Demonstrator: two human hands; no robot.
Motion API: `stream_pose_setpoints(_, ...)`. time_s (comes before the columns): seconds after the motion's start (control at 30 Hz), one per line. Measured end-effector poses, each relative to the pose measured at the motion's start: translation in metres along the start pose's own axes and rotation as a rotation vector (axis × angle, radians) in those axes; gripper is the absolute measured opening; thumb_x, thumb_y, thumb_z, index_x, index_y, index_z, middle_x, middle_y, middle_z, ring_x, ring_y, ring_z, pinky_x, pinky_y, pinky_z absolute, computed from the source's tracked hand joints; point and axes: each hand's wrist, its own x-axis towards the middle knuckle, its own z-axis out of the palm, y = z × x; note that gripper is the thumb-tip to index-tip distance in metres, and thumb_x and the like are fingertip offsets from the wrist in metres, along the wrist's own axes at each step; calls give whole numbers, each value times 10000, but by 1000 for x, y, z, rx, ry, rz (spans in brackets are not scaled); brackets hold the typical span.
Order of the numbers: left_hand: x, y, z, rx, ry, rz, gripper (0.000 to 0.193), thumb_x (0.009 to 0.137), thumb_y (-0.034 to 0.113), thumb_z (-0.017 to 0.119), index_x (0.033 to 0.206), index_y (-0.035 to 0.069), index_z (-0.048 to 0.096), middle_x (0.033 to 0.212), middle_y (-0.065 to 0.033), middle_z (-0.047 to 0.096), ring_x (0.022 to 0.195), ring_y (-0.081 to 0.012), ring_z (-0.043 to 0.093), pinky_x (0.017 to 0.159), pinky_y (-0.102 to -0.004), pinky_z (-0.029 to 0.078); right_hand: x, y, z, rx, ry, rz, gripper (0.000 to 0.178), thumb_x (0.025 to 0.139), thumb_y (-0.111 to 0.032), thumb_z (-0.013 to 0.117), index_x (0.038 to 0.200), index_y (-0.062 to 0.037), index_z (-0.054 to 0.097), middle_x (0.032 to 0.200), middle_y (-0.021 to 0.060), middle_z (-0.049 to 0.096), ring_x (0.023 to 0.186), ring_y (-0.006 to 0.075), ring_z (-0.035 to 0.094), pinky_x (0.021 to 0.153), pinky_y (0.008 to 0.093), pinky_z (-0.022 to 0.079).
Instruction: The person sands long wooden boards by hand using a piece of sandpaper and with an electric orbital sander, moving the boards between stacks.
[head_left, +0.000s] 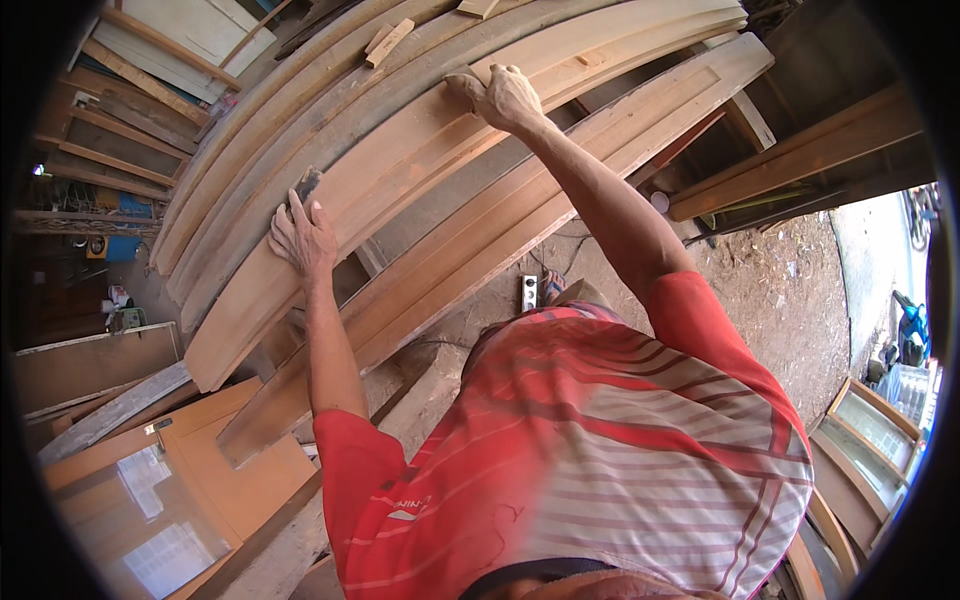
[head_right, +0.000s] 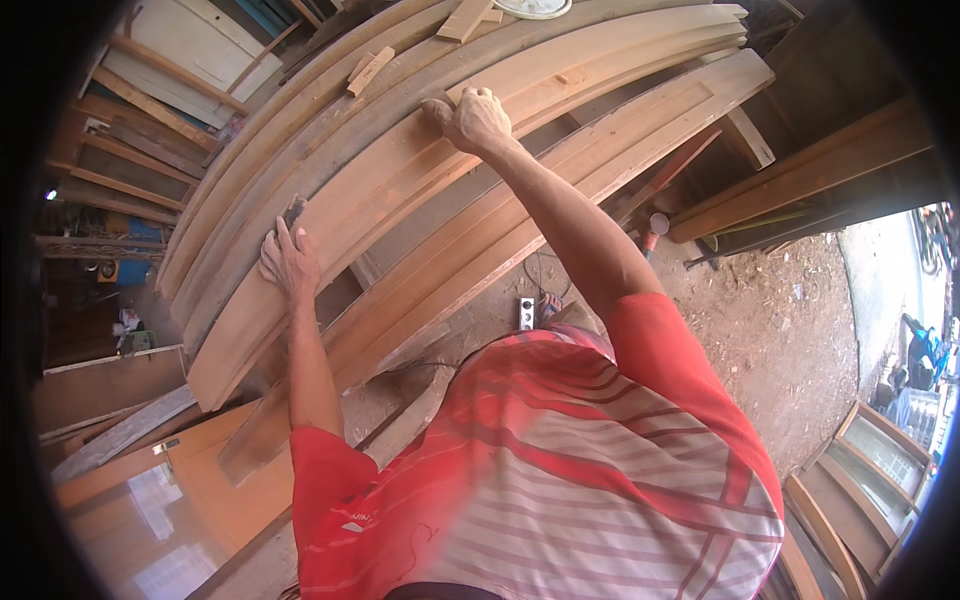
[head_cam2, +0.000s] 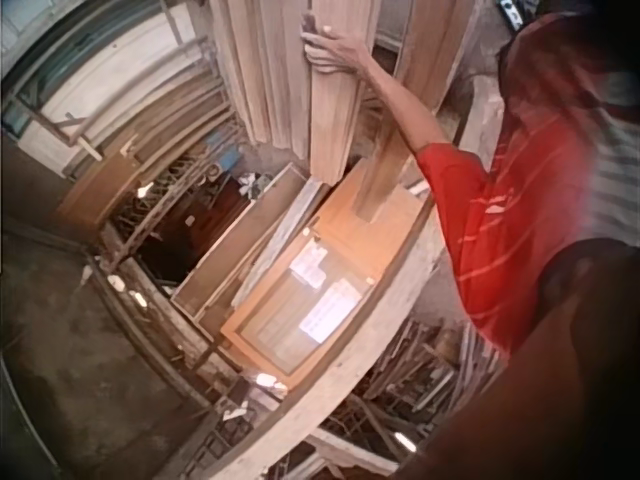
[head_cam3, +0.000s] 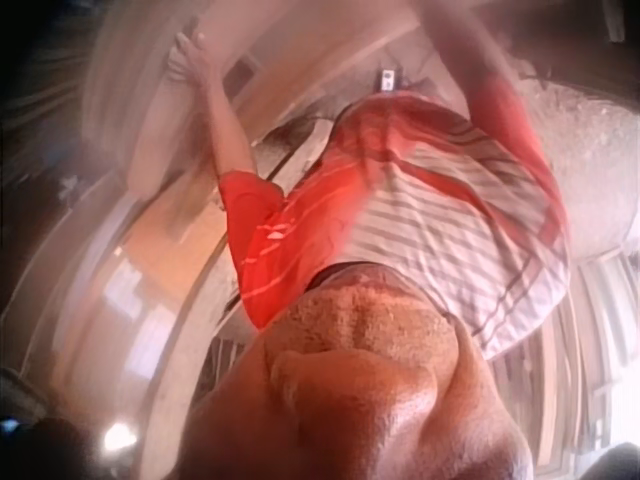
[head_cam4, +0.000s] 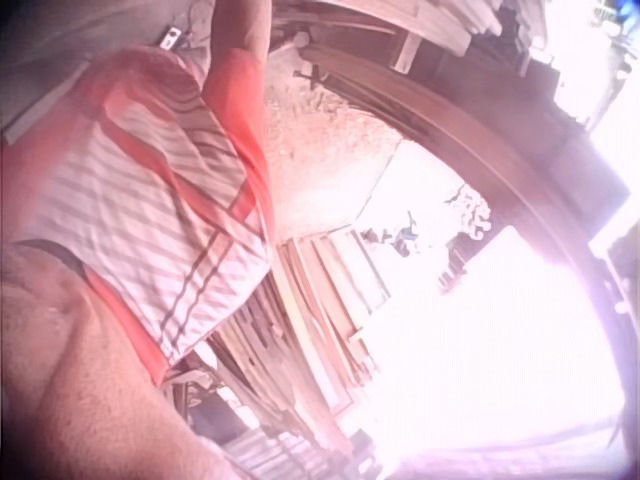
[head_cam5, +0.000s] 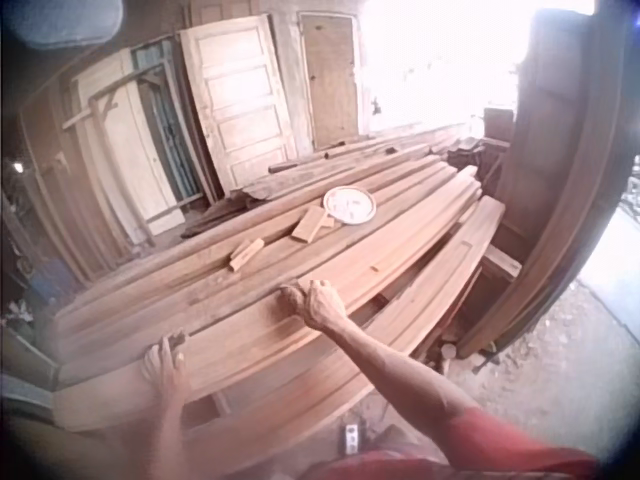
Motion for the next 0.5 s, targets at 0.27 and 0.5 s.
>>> stream_pose_setpoints(0.27,0,20,-24,-112,207,-13,739,896,484,686,1463,56,482,1454,-219,472,1395,-420,368,1136,-588,279,27,8,14,402,-289,23,359,879,-227,741,1037,85,659,804,171,723,644,209,724,626,312,563)
stream_pose_setpoints(0.5,-47,146,-117,-1286,-307,-304,593,1006,346,630,1434,-38,487,1321,-226,611,1176,-277,623,1048,-379,482,-52,-24,-13,781,-495,-41,393,910,-217,762,1149,50,600,1056,140,698,881,162,657,760,320,544)
